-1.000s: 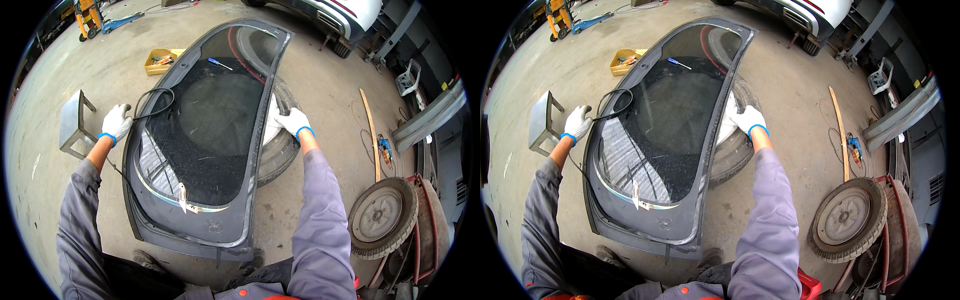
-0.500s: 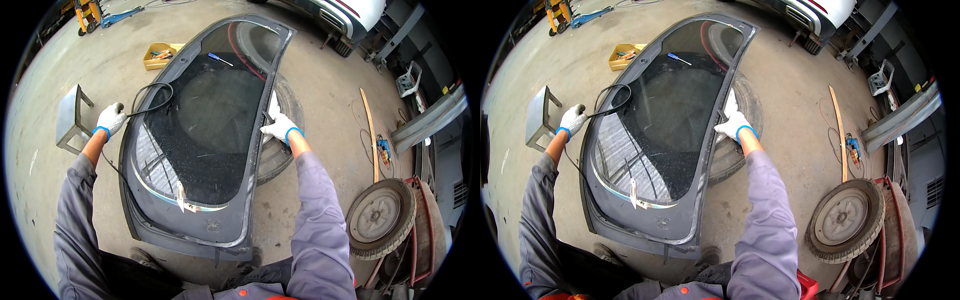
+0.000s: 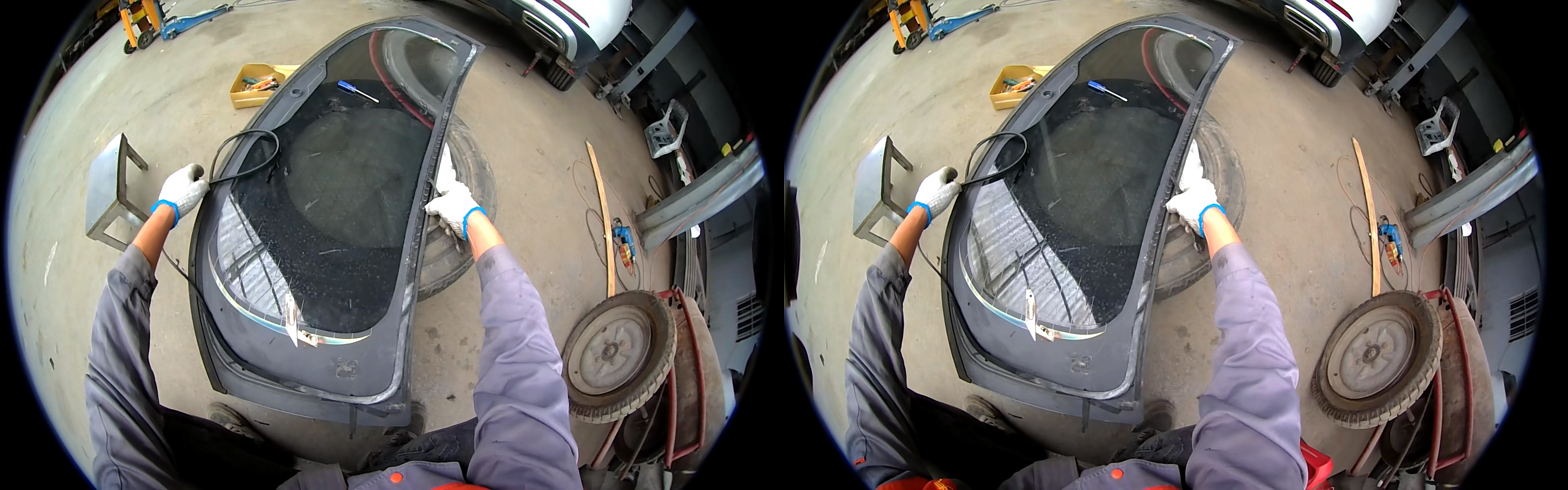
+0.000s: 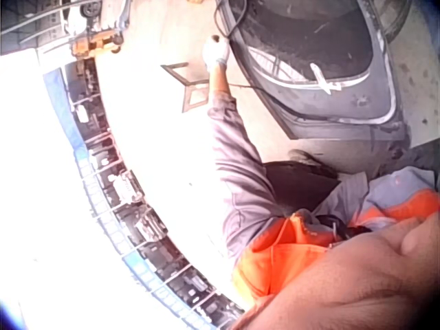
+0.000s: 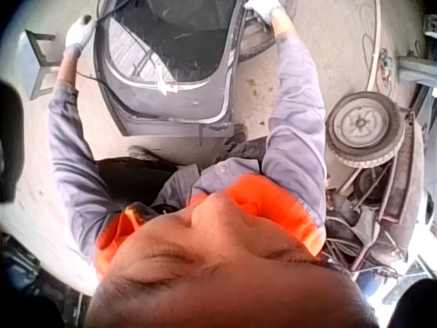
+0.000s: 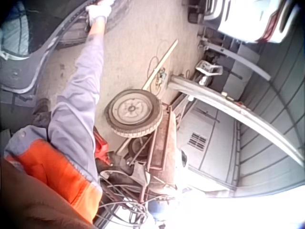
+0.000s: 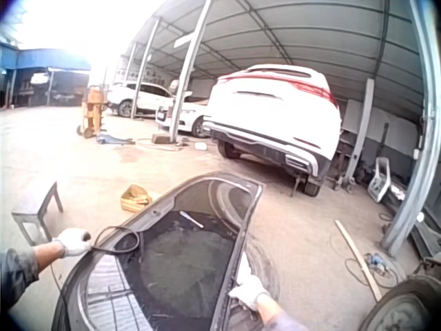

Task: The person uses a metal scraper to remove old sealant from the perimeter of a detached car door window. They work methodically along the edges, peeling away the material and occasionally wiping the surface with a white cloth.

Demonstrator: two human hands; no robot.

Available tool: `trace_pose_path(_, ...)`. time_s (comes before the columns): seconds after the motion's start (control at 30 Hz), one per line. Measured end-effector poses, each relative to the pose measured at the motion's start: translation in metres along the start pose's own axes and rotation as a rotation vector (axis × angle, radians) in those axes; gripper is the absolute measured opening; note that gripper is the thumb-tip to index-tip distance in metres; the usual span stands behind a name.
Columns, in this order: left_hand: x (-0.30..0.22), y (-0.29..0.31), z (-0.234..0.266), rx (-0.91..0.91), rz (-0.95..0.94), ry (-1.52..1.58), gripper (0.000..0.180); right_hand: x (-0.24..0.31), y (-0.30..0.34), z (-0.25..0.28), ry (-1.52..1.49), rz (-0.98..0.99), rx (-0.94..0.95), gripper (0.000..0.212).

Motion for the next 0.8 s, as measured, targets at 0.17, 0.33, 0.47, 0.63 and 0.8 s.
trace_pose_path(0.17, -0.007, 0.003, -0.003, 0.047, 0.013, -0.014, 0.048, -0.004, 0.003, 0.001, 0.026, 0.024, 0.002, 0.033)
trace_pose_path(0.33, -0.009, 0.006, -0.006, 0.144, -0.005, 0.007, 0.042, 0.012, 0.018, 0.014, -0.152, -0.018, 0.121, 0.033)
trace_pose_path(0.47, -0.001, 0.008, -0.003, 0.11, -0.039, 0.009, 0.037, 0.019, 0.007, 0.034, -0.05, 0.004, 0.033, 0.04)
trace_pose_path(0.63, -0.016, 0.007, 0.036, -0.254, -0.113, 0.169, 0.035, 0.007, 0.001, 0.027, 0.125, 0.066, 0.052, 0.041)
trace_pose_path(0.8, -0.013, 0.001, 0.055, -0.22, -0.065, 0.321, 0.036, 0.035, 0.007, 0.014, 0.101, 0.079, 0.063, 0.036)
Point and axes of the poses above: each hand's wrist, its own y-axis away from the middle knuckle, its own z-axis out of the back of the hand, x = y × z, the point moved 7 cm from there along -y, towards the middle knuckle, and after that the axes turned 15 degrees about z, right-handed, at the moved point
